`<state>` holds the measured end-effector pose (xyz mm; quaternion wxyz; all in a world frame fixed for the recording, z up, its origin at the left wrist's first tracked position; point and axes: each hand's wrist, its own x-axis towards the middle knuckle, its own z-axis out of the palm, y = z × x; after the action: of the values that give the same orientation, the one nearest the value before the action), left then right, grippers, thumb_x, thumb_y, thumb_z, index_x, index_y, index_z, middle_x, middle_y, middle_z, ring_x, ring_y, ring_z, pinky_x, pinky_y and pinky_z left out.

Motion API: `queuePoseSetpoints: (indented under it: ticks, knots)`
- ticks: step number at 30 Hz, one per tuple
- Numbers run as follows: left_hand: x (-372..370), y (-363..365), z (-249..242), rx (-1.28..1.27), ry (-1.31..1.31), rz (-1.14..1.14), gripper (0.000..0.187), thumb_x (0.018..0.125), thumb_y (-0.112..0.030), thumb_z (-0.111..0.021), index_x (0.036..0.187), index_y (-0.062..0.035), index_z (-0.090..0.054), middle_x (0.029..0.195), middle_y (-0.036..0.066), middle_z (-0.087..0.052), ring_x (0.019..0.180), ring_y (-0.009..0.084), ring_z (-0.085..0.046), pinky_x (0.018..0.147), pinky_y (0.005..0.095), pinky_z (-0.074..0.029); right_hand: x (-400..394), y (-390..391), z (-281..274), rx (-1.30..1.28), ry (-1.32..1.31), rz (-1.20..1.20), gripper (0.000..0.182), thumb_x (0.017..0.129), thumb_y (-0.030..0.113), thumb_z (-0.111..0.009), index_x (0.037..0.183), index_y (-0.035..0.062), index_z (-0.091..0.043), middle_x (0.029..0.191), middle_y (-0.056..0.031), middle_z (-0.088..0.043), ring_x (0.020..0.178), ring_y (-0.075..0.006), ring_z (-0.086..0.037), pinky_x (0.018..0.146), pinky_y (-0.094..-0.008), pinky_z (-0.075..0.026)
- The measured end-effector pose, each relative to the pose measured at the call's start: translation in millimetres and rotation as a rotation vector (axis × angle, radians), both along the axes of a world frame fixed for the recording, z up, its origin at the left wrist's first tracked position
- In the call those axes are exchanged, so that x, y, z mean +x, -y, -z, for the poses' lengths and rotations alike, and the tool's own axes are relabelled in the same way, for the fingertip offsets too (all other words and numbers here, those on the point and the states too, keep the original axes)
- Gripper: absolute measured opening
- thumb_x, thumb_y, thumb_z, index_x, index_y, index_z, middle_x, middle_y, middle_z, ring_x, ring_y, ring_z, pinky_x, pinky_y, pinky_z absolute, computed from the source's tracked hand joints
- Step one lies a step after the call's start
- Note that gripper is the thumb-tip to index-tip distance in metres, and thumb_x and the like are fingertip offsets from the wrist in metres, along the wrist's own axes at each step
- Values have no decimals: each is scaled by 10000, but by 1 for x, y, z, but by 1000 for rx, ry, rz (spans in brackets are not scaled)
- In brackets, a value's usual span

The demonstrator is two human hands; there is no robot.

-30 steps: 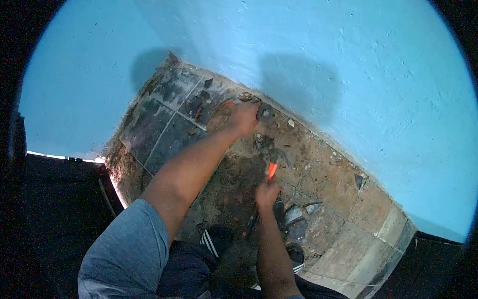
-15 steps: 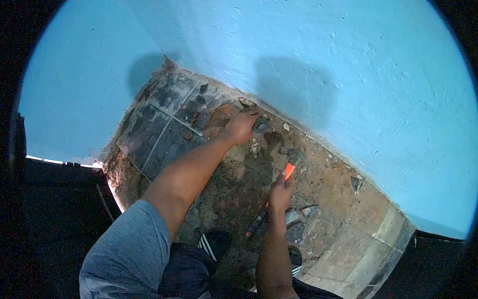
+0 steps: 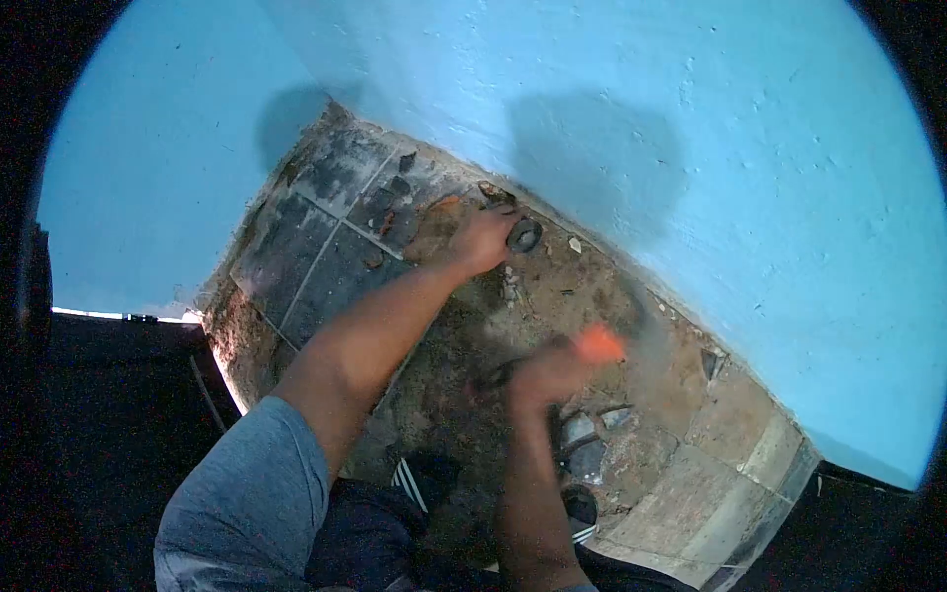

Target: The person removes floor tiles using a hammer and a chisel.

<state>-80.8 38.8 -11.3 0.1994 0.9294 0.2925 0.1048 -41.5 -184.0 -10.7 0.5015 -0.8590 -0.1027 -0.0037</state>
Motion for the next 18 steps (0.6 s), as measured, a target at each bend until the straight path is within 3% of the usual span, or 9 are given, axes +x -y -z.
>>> queuePoseSetpoints:
  ticks: [1,3,6,9,12,15,18]
  knots:
    - [1,1,1,0,-8,24,484,745,-149,-792,1193,-57,-631,1209,146,-642,1084,361,-643,937,462,-538,-18,-8,11,-242,-127,-397,294,1063,254,-495,956,-12,-559,710,-55,-507,602,-188,-490,580,-384,-423]
    - [-1,-4,5,8,-24,69,484,740,-144,-789,1189,-55,-633,1209,141,-644,1085,365,-641,935,460,-538,-31,-18,1,-46,-444,-359,458,1061,397,-458,1075,-45,-579,818,-150,-599,718,-250,-551,682,-428,-448]
    - [0,-8,17,12,-1,48,489,749,-96,-760,1217,-41,-627,1242,150,-630,1121,356,-630,944,458,-537,-46,-1,25,69,-553,-258,462,1063,393,-459,1108,-44,-604,795,-139,-591,757,-229,-546,722,-417,-446]
    - [-4,1,24,28,61,46,489,768,-36,-700,1250,-34,-618,1291,153,-601,1191,351,-598,983,456,-527,-53,19,33,-21,-507,-245,452,1068,386,-454,1045,-41,-600,756,-106,-561,719,-212,-521,692,-407,-436]
    - [-17,18,23,19,-119,159,480,781,-2,-651,1258,-35,-619,1326,149,-573,1250,355,-561,1028,450,-509,-50,32,61,5,-588,-218,417,1068,368,-466,990,-24,-584,709,-64,-525,665,-179,-488,633,-396,-416]
    - [-19,22,27,18,-205,249,635,730,-41,-749,1338,-49,-570,1416,104,-536,1234,345,-574,1020,447,-524,-43,36,61,49,-706,-132,366,1065,331,-482,928,1,-559,666,-21,-478,618,-138,-450,569,-370,-383]
    - [-16,12,36,121,-105,223,647,748,-52,-753,1361,-39,-545,1415,118,-535,1246,341,-570,1052,436,-510,-27,39,55,194,-700,-112,327,1061,298,-490,892,23,-547,651,1,-454,596,-109,-416,534,-335,-351]
